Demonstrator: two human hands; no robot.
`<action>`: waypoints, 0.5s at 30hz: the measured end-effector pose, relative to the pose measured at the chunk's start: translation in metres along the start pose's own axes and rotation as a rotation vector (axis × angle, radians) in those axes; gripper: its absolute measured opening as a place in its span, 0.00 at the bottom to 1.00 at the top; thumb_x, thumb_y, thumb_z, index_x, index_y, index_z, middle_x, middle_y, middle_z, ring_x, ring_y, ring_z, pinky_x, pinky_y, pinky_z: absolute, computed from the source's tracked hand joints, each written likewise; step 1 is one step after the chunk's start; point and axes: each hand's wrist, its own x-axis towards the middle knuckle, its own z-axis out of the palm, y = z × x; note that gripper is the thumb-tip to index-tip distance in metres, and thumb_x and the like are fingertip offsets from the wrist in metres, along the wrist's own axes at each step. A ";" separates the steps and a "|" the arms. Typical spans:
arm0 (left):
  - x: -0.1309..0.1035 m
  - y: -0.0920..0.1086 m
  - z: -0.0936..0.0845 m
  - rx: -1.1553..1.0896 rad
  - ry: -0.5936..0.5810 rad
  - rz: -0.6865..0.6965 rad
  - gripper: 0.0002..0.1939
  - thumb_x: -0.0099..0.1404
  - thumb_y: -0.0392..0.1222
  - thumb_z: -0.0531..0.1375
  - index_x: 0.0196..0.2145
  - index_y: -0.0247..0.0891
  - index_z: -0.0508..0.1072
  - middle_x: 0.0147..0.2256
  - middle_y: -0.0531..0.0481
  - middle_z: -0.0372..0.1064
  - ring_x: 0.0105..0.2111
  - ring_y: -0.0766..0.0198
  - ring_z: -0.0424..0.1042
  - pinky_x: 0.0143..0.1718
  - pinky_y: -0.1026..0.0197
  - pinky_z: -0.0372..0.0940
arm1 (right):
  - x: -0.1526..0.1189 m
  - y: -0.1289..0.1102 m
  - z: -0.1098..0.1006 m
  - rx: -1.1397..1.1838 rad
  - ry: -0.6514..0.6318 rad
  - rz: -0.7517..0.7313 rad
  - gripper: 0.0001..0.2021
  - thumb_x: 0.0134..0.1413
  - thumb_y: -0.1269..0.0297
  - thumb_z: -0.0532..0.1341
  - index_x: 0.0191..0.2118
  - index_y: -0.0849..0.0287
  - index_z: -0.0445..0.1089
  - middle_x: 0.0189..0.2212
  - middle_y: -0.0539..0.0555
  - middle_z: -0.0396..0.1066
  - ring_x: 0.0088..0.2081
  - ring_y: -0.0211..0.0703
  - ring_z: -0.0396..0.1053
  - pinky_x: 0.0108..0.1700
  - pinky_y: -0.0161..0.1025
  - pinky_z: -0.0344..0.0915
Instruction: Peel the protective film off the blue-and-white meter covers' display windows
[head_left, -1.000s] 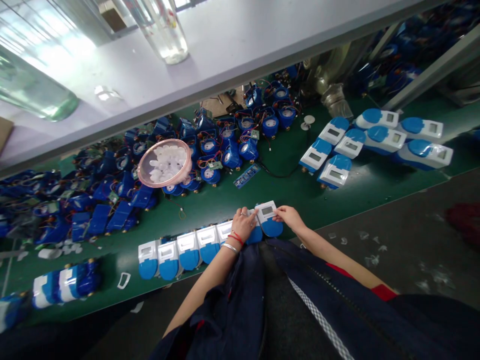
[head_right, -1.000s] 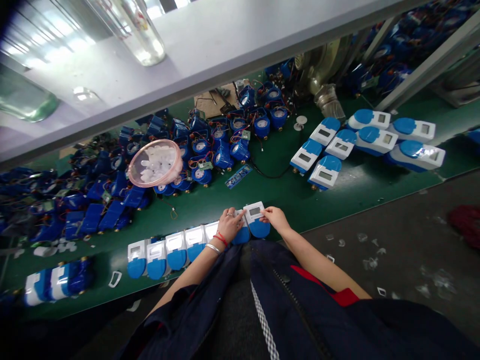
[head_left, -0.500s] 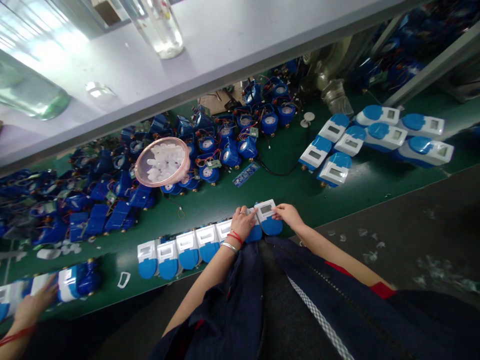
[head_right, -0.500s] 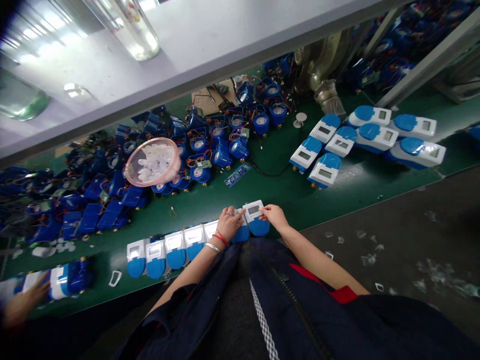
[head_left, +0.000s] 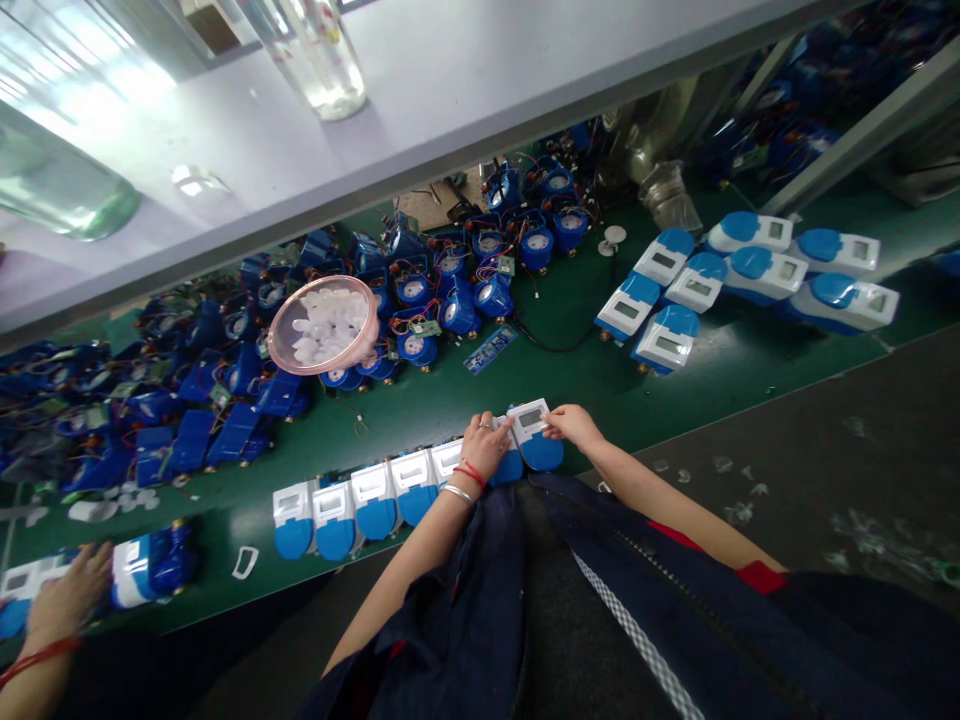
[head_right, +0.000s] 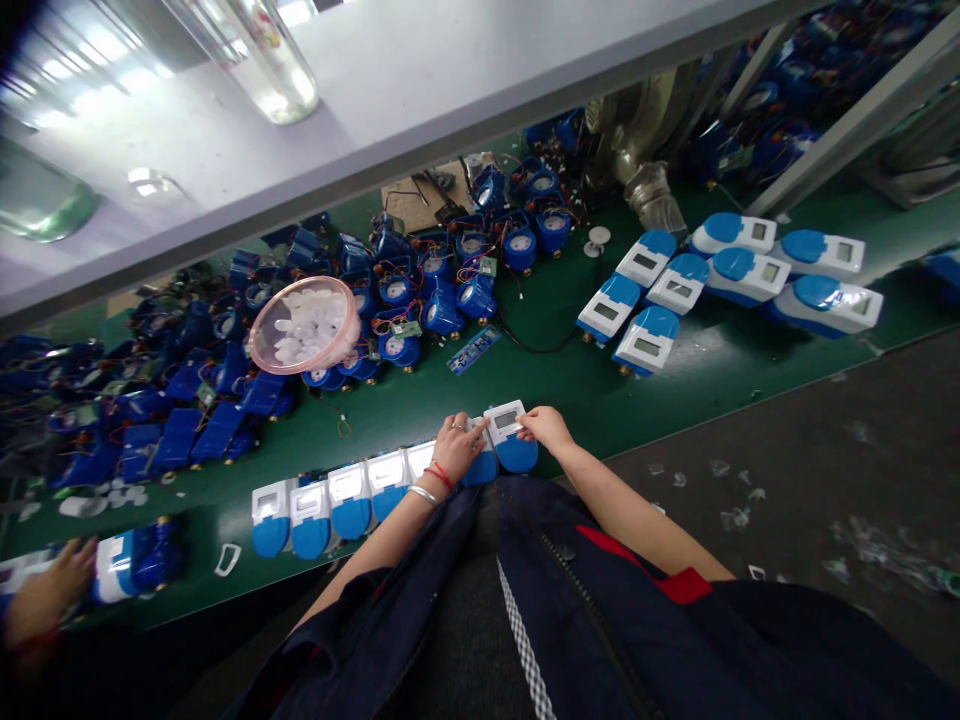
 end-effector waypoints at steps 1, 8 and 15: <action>0.000 0.000 0.000 0.000 0.000 -0.003 0.25 0.64 0.44 0.53 0.59 0.50 0.59 0.48 0.42 0.57 0.45 0.54 0.56 0.47 0.53 0.58 | 0.000 -0.001 0.000 -0.002 0.000 0.004 0.08 0.52 0.63 0.63 0.30 0.64 0.70 0.24 0.59 0.76 0.27 0.43 0.75 0.28 0.31 0.71; -0.001 0.000 0.001 -0.005 0.000 -0.012 0.25 0.63 0.43 0.54 0.59 0.49 0.60 0.48 0.42 0.57 0.46 0.54 0.56 0.47 0.53 0.58 | -0.007 -0.002 0.001 -0.024 0.006 -0.020 0.07 0.53 0.63 0.62 0.32 0.64 0.70 0.26 0.58 0.77 0.28 0.42 0.76 0.29 0.31 0.71; -0.001 0.001 0.002 -0.003 0.000 -0.014 0.26 0.63 0.43 0.55 0.59 0.50 0.59 0.48 0.42 0.57 0.46 0.54 0.56 0.48 0.53 0.58 | -0.006 -0.002 0.002 -0.068 0.004 -0.032 0.08 0.54 0.64 0.61 0.32 0.65 0.70 0.27 0.60 0.77 0.30 0.43 0.76 0.29 0.31 0.71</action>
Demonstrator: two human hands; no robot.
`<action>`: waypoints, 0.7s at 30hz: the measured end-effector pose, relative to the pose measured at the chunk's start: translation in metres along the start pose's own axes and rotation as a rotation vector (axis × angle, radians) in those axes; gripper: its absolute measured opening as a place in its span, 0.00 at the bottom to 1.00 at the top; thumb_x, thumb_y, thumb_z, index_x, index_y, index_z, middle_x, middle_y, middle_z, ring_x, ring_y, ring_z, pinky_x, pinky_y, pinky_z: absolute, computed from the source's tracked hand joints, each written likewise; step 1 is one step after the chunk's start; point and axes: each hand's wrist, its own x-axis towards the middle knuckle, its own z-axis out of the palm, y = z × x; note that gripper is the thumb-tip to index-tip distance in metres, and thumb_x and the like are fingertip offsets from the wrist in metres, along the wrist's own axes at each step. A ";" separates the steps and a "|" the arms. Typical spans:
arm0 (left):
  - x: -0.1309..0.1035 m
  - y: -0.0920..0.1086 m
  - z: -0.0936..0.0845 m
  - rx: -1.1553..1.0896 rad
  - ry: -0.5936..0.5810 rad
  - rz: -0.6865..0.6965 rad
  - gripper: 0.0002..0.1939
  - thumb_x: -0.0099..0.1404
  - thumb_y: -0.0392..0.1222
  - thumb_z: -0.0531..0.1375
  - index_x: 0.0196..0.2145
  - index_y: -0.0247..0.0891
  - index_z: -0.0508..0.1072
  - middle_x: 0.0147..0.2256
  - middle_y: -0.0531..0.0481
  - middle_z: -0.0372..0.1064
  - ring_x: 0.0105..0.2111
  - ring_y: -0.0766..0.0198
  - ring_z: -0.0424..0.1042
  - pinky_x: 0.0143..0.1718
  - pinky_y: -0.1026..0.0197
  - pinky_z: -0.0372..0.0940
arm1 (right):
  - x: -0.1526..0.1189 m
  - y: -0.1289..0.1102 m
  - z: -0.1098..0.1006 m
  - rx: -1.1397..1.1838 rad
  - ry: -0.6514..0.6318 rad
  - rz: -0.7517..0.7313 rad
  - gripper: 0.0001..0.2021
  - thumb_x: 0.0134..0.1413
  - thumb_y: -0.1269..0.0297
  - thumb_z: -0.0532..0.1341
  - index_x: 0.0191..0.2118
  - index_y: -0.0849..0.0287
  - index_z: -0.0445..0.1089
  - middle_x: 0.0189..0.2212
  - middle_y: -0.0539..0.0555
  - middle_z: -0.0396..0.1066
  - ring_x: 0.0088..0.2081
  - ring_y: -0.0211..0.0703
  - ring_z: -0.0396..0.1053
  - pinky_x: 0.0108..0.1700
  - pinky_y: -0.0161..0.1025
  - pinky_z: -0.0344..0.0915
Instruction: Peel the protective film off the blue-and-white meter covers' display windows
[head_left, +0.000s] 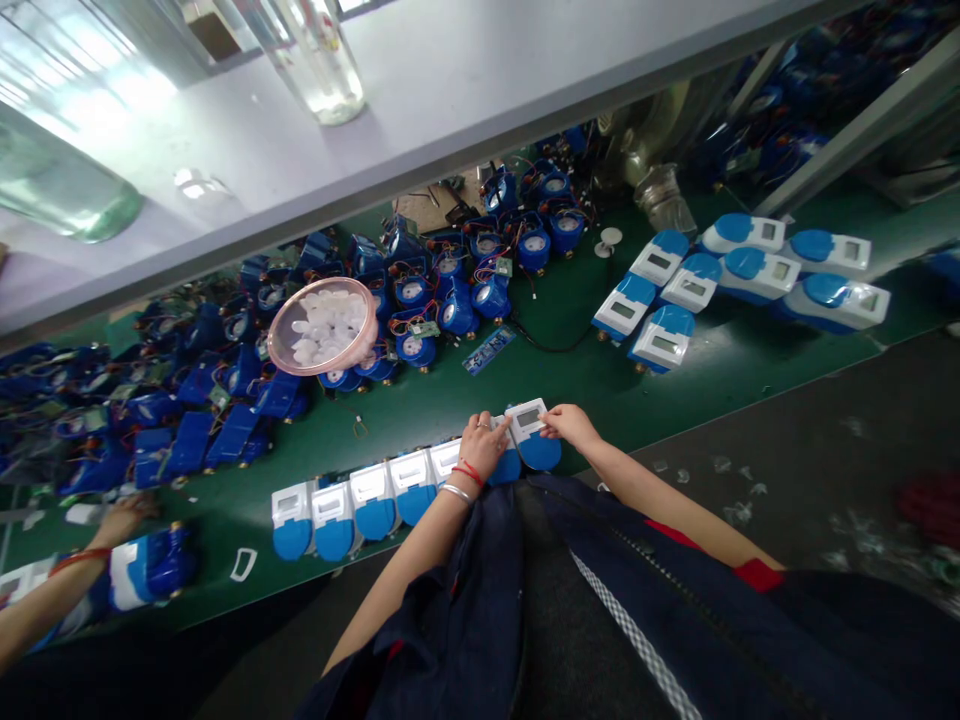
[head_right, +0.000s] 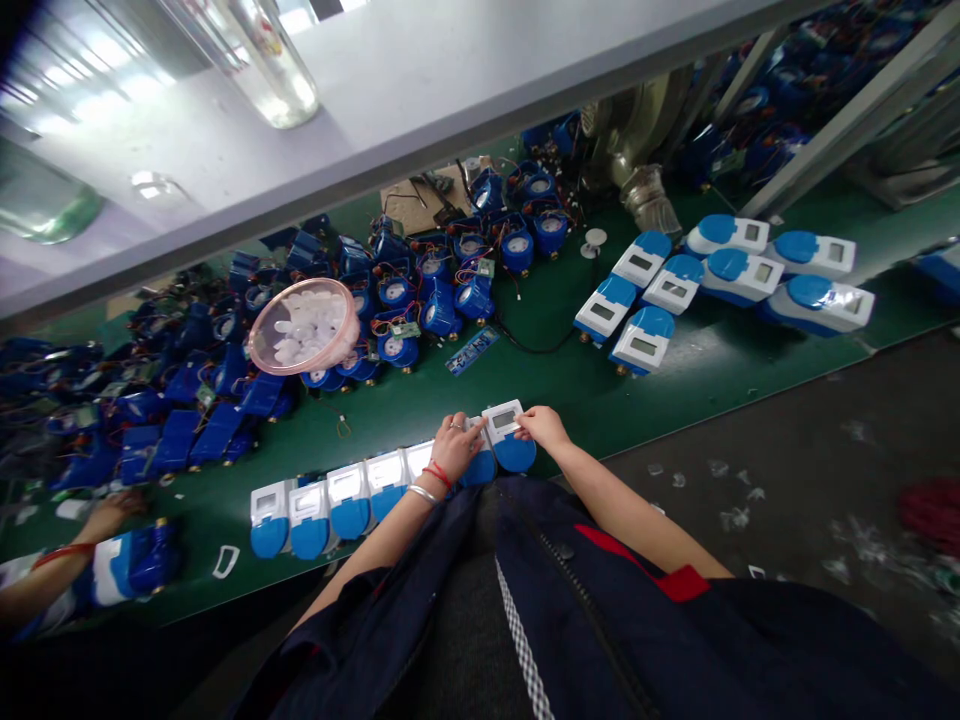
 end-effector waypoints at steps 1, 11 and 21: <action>0.000 0.000 0.000 0.002 -0.002 0.001 0.26 0.63 0.43 0.55 0.59 0.50 0.59 0.48 0.42 0.57 0.46 0.54 0.56 0.48 0.53 0.57 | 0.000 0.000 0.000 -0.012 0.002 0.002 0.08 0.54 0.63 0.61 0.33 0.65 0.70 0.28 0.61 0.77 0.30 0.43 0.76 0.29 0.30 0.71; -0.001 0.000 -0.003 0.004 -0.005 0.002 0.25 0.63 0.44 0.55 0.59 0.51 0.60 0.48 0.43 0.57 0.46 0.54 0.56 0.48 0.53 0.58 | 0.008 -0.015 -0.006 -0.301 -0.026 -0.009 0.12 0.51 0.60 0.63 0.23 0.64 0.71 0.20 0.56 0.74 0.22 0.39 0.73 0.26 0.29 0.66; -0.037 -0.017 -0.006 -0.110 0.220 -0.190 0.25 0.64 0.45 0.54 0.59 0.48 0.59 0.53 0.43 0.57 0.51 0.55 0.58 0.53 0.50 0.57 | -0.021 -0.029 -0.004 -0.524 -0.123 -0.267 0.19 0.46 0.50 0.62 0.39 0.59 0.72 0.40 0.61 0.75 0.45 0.54 0.72 0.48 0.45 0.67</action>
